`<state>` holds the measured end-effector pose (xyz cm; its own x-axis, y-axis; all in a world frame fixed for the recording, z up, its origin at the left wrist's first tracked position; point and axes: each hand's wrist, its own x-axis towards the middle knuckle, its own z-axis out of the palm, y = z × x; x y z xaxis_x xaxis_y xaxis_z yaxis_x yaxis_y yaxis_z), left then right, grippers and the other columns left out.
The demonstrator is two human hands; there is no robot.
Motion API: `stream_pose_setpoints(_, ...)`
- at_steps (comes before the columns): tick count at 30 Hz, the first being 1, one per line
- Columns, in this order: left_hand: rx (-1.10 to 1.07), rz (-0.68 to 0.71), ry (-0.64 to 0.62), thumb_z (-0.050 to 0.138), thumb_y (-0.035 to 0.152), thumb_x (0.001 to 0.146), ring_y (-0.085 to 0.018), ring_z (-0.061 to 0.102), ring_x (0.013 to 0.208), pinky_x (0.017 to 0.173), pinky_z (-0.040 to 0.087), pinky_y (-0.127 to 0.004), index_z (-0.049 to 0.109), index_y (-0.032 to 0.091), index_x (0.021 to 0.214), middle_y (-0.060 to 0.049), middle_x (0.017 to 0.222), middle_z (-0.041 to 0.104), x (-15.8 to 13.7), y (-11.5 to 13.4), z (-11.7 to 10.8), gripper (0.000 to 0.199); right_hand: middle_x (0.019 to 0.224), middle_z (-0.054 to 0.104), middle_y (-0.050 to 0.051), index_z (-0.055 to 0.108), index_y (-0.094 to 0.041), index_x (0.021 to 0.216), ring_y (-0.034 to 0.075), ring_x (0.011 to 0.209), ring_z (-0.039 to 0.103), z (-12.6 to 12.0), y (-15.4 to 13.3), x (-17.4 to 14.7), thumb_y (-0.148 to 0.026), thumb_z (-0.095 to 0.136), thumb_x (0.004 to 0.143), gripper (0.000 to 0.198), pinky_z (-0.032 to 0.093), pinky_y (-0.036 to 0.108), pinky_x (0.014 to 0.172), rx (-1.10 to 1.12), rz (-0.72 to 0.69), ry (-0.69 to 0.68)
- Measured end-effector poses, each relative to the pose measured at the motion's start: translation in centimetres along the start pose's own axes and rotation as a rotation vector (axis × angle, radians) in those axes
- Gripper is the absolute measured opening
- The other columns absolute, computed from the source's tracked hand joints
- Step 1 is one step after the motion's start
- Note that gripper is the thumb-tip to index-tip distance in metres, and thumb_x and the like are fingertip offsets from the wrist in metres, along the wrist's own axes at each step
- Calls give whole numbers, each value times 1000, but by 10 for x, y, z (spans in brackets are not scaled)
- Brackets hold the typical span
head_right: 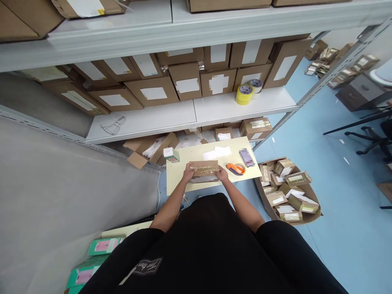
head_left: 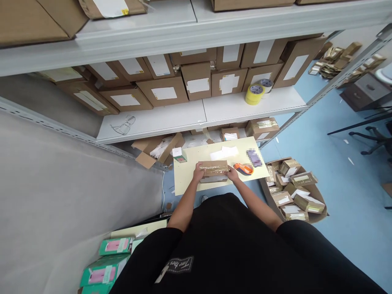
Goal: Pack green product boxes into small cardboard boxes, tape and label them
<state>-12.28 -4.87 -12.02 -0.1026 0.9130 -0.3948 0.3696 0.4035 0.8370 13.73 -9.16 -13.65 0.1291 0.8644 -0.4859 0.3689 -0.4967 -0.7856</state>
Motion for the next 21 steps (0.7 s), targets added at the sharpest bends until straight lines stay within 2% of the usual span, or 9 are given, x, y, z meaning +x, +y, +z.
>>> stream_pose_setpoints(3,-28,37,-14,74,27,78,-28,64,118,109,44,-44,59,26,116,-7,127,68,4,0,6,40,108,78,6,67,-23,134,30,101,71,2,11,3,-39,70,77,59,53,42,96,39,-20,44)
stream_pose_setpoints(8,-65,82,55,74,30,78,-28,57,131,115,39,-44,58,24,115,-9,131,64,-11,-25,14,41,120,77,5,65,-25,136,34,117,69,20,27,4,-35,72,73,64,51,45,104,18,9,22)
stream_pose_setpoints(11,-49,73,81,72,33,81,-28,56,132,115,40,-44,55,24,119,-9,133,63,-16,-33,17,43,133,72,6,62,-28,142,35,131,62,26,32,2,-35,76,75,69,47,45,111,0,14,47)
stream_pose_setpoints(13,-12,46,70,72,34,82,-29,58,129,114,41,-44,54,24,120,-9,136,63,-14,-33,16,43,135,71,7,60,-29,143,34,131,62,26,36,0,-37,75,78,67,47,45,112,3,-6,46)
stream_pose_setpoints(17,36,24,32,75,42,83,-33,63,123,110,45,-46,55,25,120,-10,135,65,-11,-29,12,45,136,69,10,56,-25,147,31,122,67,2,50,-1,-38,70,82,67,51,45,109,9,-5,94)
stream_pose_setpoints(21,78,-40,39,74,52,84,-35,67,116,105,48,-48,56,28,120,-9,122,71,-15,-28,15,47,139,67,13,60,-20,141,32,132,60,-54,69,6,-27,63,82,60,43,47,116,-35,-14,280)
